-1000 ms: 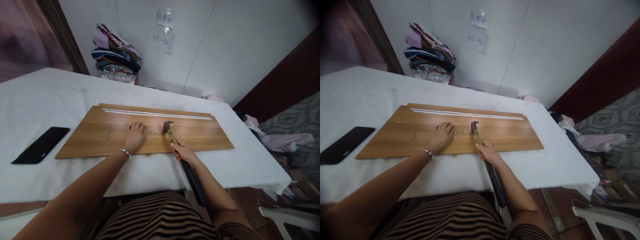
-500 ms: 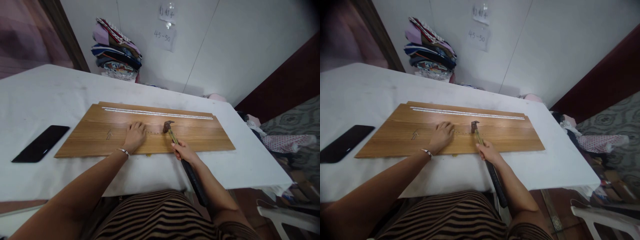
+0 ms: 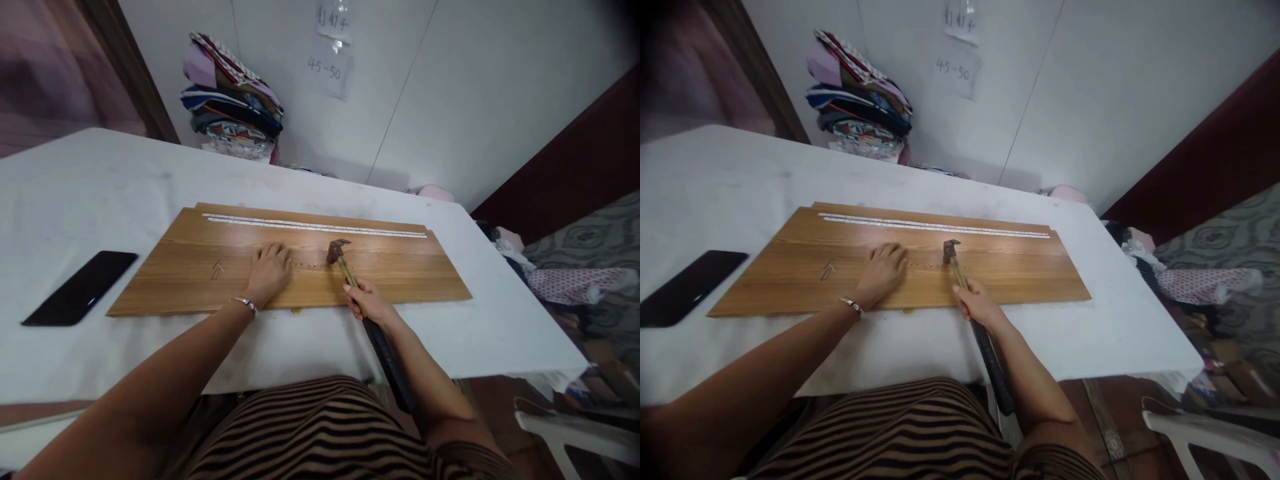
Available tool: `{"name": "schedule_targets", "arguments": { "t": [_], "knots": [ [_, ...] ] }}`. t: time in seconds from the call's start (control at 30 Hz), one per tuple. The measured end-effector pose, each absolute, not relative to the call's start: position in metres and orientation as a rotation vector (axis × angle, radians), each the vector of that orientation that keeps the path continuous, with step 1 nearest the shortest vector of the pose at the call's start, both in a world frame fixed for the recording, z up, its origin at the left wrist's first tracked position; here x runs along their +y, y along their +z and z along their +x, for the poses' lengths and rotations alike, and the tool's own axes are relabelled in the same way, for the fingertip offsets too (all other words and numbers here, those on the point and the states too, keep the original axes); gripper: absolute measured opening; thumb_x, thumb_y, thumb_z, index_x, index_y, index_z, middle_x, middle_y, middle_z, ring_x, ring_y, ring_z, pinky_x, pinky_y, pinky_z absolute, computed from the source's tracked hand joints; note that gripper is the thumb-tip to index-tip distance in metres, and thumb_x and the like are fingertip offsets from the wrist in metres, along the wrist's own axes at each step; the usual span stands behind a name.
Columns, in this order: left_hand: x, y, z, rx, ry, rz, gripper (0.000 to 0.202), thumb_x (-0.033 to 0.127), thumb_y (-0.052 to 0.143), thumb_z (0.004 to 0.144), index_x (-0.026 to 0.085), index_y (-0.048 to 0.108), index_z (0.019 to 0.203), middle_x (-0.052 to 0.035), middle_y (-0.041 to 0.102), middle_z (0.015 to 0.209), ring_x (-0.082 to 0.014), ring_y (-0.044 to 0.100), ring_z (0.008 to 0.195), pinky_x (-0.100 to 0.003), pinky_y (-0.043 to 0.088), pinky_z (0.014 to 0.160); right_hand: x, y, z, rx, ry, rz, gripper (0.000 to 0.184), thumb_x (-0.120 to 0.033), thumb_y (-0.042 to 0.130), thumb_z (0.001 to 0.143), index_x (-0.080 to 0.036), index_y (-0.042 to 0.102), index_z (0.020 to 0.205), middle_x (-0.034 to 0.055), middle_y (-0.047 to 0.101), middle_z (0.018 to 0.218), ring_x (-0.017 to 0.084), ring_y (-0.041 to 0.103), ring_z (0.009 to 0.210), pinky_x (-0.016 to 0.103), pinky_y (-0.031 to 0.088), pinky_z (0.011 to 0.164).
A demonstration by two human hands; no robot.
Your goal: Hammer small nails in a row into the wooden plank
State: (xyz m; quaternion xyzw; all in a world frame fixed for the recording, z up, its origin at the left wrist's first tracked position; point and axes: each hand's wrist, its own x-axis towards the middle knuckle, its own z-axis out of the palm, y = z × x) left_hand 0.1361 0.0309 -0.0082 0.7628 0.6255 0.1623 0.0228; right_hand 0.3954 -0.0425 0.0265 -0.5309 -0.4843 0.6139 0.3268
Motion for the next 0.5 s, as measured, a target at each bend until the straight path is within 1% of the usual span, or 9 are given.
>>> {"name": "schedule_targets", "arguments": {
  "t": [0.3,0.5],
  "knots": [
    [0.0323,-0.0092,0.1358,1.94,0.496,2.36,0.038,0.029,0.04,0.099,0.019,0.068,0.122,-0.0158,0.063,0.14,-0.0319,0.051,0.134,-0.05,0.035,0.114,-0.0434,0.0312,0.3951,-1.275,1.651,-1.386,0.044,-0.058,0.069,0.074,-0.026,0.04,0.075,-0.0117,0.041,0.044,0.007,0.032,0.036,0.022,0.027,0.036],
    [0.032,-0.0097,0.1356,1.95,0.502,2.359,0.037,0.03,0.039,0.099,0.022,0.068,0.121,-0.0142,0.063,0.139,-0.0306,0.051,0.134,-0.05,0.035,0.114,-0.0478,0.0292,0.3959,-1.274,1.663,-1.397,0.046,-0.06,0.071,0.074,-0.025,0.041,0.076,-0.0121,0.041,0.046,0.006,0.033,0.036,0.021,0.028,0.035]
  ]
}}
